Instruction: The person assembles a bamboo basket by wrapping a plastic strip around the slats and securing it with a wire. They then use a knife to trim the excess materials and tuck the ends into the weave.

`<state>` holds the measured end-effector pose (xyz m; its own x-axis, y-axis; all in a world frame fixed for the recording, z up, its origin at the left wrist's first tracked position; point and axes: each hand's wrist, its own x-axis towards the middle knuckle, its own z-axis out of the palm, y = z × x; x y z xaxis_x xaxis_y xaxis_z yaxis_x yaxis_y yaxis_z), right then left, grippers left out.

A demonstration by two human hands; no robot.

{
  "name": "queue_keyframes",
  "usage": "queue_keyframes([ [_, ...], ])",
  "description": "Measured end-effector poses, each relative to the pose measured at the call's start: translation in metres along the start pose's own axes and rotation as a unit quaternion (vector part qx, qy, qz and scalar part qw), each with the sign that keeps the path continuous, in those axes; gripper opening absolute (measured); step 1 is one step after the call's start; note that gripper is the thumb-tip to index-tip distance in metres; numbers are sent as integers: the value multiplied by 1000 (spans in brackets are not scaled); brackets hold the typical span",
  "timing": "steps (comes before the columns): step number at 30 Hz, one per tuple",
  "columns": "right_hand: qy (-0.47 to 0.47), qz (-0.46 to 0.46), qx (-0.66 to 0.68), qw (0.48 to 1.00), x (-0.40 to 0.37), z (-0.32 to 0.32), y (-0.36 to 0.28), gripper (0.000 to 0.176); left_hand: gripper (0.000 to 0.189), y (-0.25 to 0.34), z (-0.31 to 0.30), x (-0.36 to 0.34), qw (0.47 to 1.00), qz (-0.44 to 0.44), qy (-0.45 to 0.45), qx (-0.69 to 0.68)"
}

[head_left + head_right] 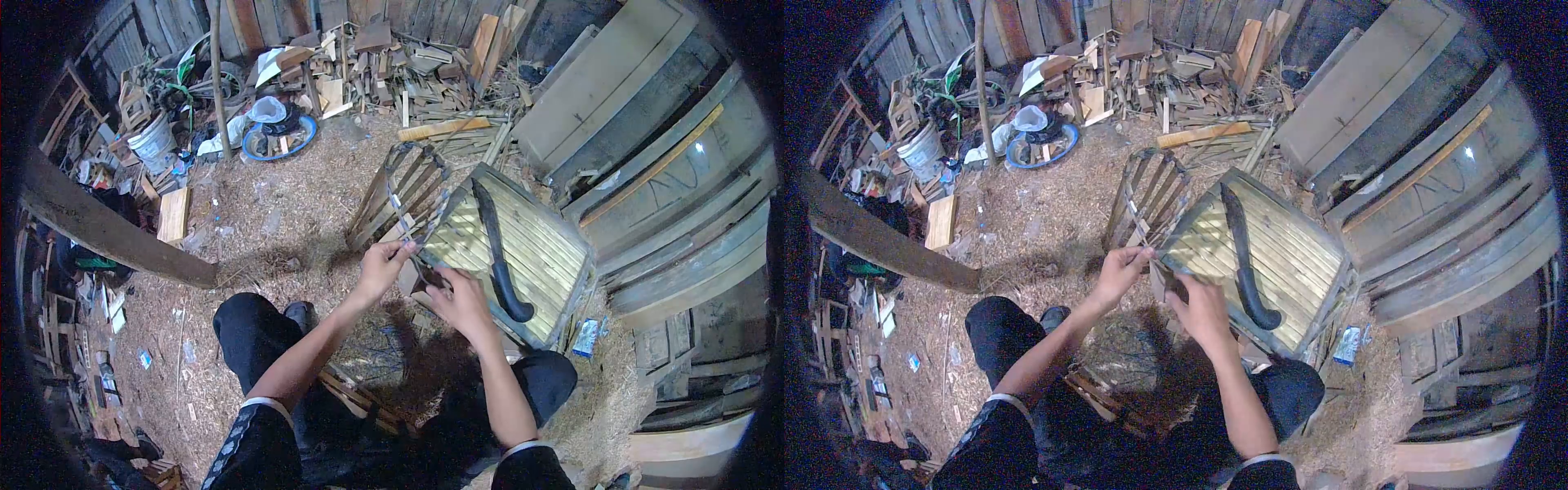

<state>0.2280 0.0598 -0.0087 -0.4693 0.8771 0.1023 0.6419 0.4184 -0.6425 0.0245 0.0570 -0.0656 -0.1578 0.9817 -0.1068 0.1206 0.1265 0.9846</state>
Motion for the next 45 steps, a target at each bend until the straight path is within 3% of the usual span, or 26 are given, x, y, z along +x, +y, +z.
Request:
queue_keyframes([
  [1,-4,37,101,994,7,0,-8,44,31,-5,0,1,1000,1,0,0],
  [4,41,38,208,977,24,42,2,44,30,-15,0,3,996,77,36,39],
  [6,46,12,189,981,35,60,4,40,34,-9,-4,2,999,52,-8,11],
  [8,28,121,372,920,45,69,-1,31,33,12,-7,-6,998,46,1,53],
  [10,55,107,360,925,50,73,-3,21,32,16,-9,-9,995,40,15,92],
  [12,51,124,347,928,50,71,-3,17,27,14,-6,-9,984,123,69,105],
  [13,158,42,327,931,52,80,-2,22,26,16,-7,-10,979,127,98,125],
  [17,140,63,286,946,51,69,4,20,25,30,-20,-12,976,149,89,133],
  [19,133,73,242,958,47,54,-14,19,17,42,-25,-16,969,98,49,224],
  [23,137,79,149,976,40,41,-27,16,15,54,-36,-23,949,136,88,272],
  [25,153,59,170,972,33,29,-39,15,15,57,-46,-31,945,192,108,242],
  [30,222,-17,277,935,25,36,-42,17,16,85,-61,-50,936,208,131,252],
  [37,139,40,302,942,34,41,-28,25,23,68,-66,-46,963,131,118,203],
  [40,109,44,261,958,30,30,-32,29,28,62,-65,-52,954,184,99,214],
  [41,107,46,260,958,30,37,-27,29,32,61,-65,-54,978,110,60,169],
  [43,85,26,341,936,30,53,-20,31,34,47,-64,-52,976,133,58,163],
  [45,56,37,288,955,27,57,-20,32,35,45,-64,-53,973,162,56,158],
])
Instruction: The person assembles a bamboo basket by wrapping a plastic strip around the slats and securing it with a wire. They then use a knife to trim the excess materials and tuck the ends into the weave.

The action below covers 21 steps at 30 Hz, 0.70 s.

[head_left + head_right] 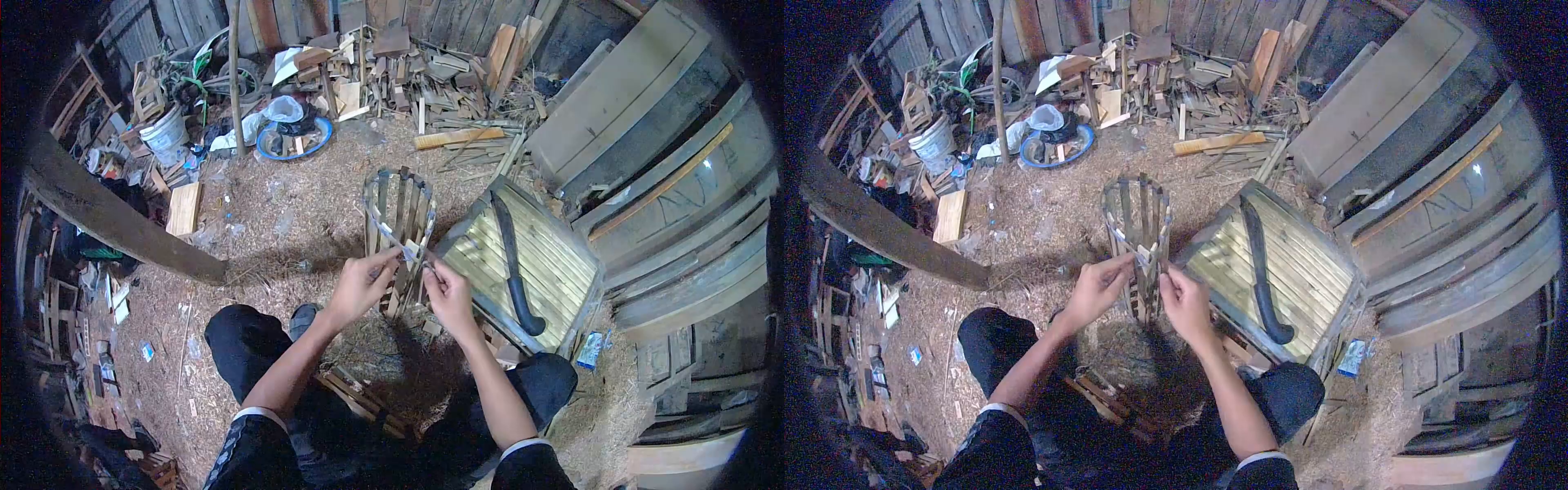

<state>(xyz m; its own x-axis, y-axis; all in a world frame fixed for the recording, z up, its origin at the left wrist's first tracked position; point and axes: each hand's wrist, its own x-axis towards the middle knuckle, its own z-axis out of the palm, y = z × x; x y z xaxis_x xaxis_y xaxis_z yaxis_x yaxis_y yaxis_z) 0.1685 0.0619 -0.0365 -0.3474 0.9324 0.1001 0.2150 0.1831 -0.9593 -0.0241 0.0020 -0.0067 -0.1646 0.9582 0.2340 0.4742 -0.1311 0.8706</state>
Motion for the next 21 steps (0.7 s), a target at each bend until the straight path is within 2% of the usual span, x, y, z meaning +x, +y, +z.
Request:
queue_keyframes([
  [2,-27,14,-59,998,1,4,3,35,36,10,-2,1,993,-94,-47,-46],
  [3,-28,13,-59,998,2,6,-2,35,36,10,2,-1,994,-94,-46,-45],
  [5,21,-10,-7,1000,3,11,-11,37,39,4,18,-3,977,-109,35,-181],
  [6,21,-11,-7,1000,5,13,-6,37,39,1,24,-1,977,-108,36,-181],
  [8,51,-59,39,996,9,18,10,38,37,-6,33,1,940,-136,89,-300],
  [9,51,-59,38,996,8,16,5,38,37,-9,34,2,940,-136,88,-301],
  [11,-12,47,69,996,7,9,-7,38,33,-16,36,5,948,-124,77,-282],
  [14,0,-6,106,994,7,9,-16,37,31,-16,40,4,967,-76,67,-233],
  [21,-22,22,123,992,10,7,-18,35,30,-24,40,5,972,-86,59,-213],
])
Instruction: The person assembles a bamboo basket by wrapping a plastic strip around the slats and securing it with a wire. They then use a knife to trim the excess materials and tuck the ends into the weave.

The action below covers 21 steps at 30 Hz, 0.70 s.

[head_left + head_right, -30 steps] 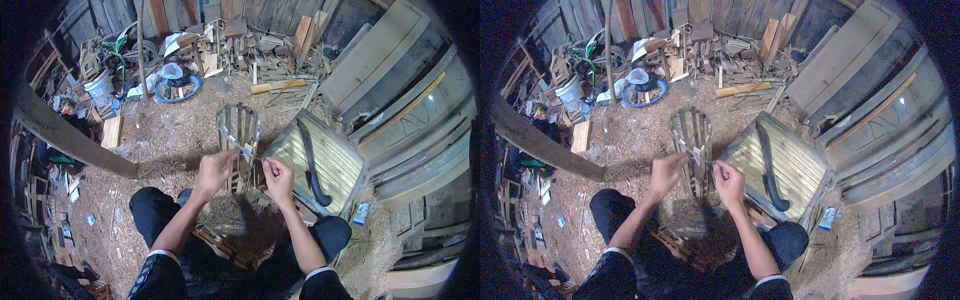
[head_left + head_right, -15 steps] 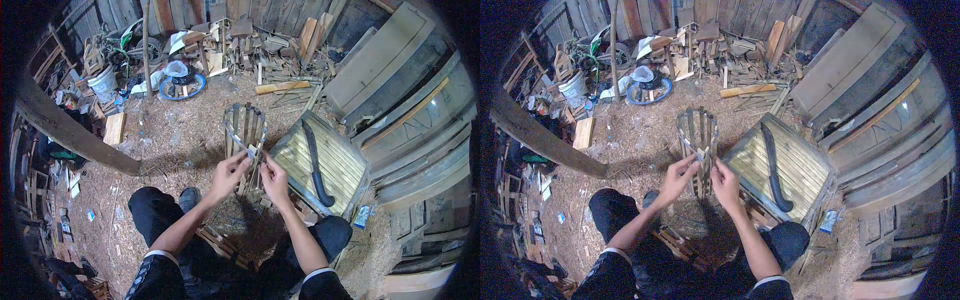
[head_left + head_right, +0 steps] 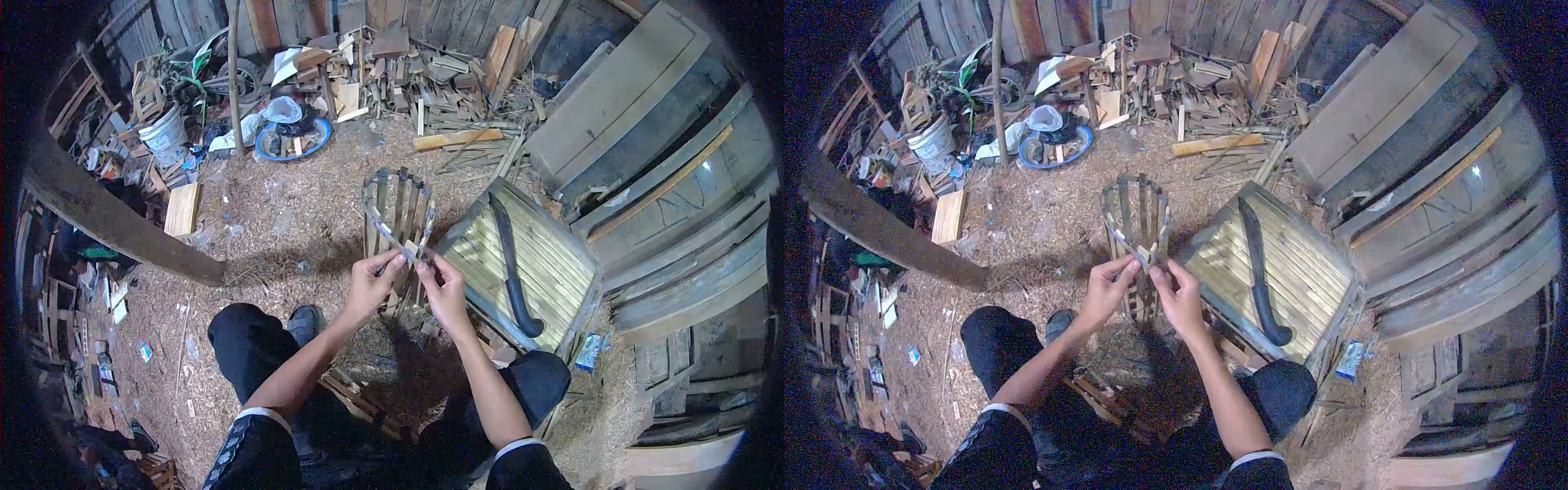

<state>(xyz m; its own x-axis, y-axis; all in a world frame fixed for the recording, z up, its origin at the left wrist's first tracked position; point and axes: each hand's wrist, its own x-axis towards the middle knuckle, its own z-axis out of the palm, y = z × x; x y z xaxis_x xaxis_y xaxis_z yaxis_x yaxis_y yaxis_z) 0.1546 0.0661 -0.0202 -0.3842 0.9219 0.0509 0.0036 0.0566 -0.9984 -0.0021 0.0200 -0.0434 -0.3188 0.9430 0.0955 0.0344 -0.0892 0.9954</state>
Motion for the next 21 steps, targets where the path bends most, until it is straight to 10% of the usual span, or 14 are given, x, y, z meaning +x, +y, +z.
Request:
queue_keyframes([
  [21,-33,-39,-116,992,4,-2,50,41,32,-13,-11,-7,993,57,7,105],
])
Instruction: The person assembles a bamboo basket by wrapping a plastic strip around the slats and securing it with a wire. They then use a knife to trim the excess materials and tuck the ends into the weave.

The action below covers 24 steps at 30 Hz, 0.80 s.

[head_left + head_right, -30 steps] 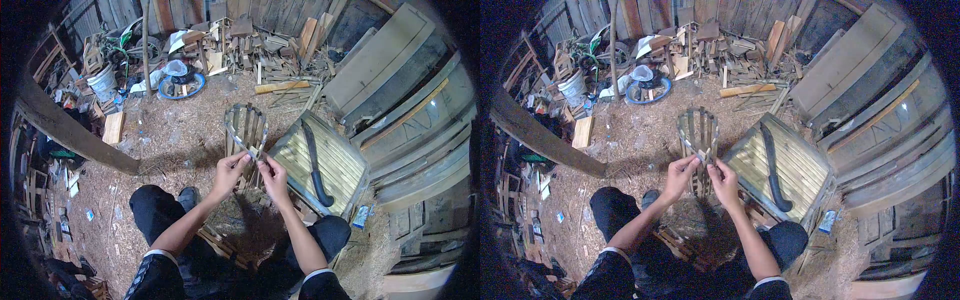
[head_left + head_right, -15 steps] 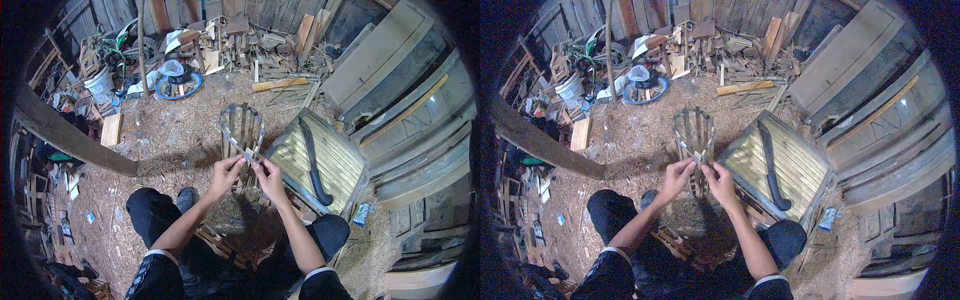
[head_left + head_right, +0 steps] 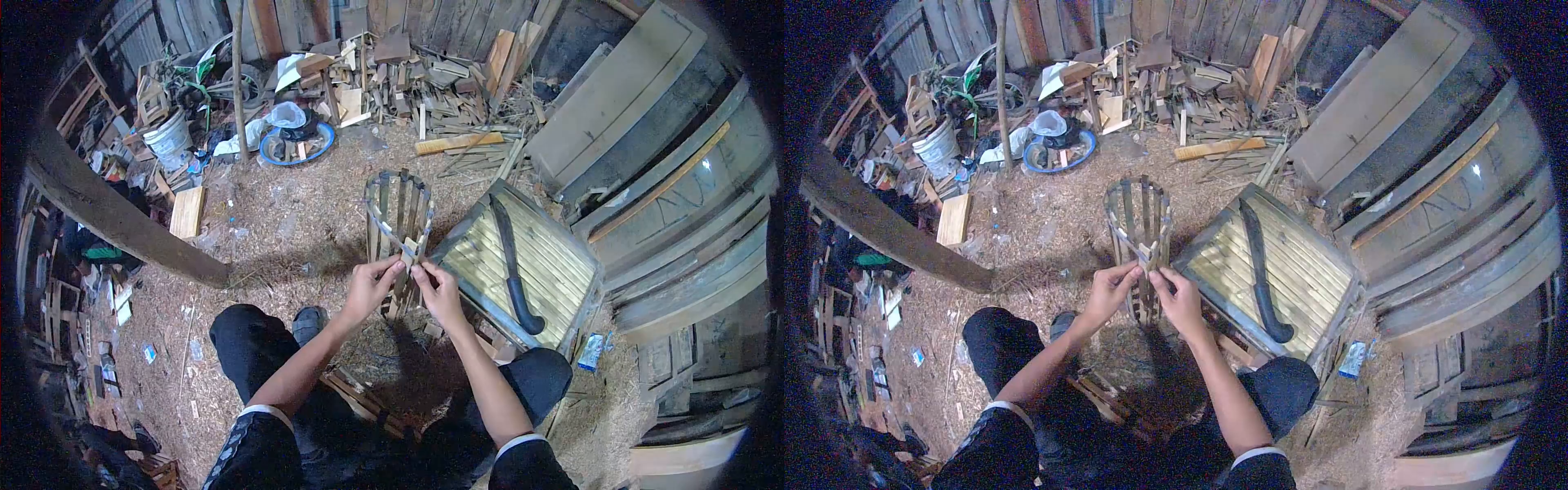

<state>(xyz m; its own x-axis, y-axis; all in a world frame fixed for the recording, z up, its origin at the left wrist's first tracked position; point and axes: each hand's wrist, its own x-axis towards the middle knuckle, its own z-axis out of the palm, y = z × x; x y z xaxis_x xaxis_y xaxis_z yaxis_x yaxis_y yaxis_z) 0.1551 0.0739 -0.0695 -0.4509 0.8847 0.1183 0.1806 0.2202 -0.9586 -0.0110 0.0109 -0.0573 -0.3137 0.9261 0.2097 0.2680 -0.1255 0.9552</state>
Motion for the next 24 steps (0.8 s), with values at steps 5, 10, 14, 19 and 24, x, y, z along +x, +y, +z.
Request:
queue_keyframes([
  [5,7,3,-30,1000,0,2,7,45,32,-6,-3,2,997,32,6,67],
  [10,18,-8,-146,989,-2,-10,-29,42,34,48,-33,7,959,26,-41,278],
  [14,20,-57,-203,977,-3,-18,-43,34,38,55,-45,10,959,52,-71,269],
  [19,35,-41,-242,969,0,-30,-56,33,39,57,-46,9,956,5,-87,280],
  [24,75,-52,-190,977,1,-26,-44,26,41,37,-42,14,966,7,-63,252],
])
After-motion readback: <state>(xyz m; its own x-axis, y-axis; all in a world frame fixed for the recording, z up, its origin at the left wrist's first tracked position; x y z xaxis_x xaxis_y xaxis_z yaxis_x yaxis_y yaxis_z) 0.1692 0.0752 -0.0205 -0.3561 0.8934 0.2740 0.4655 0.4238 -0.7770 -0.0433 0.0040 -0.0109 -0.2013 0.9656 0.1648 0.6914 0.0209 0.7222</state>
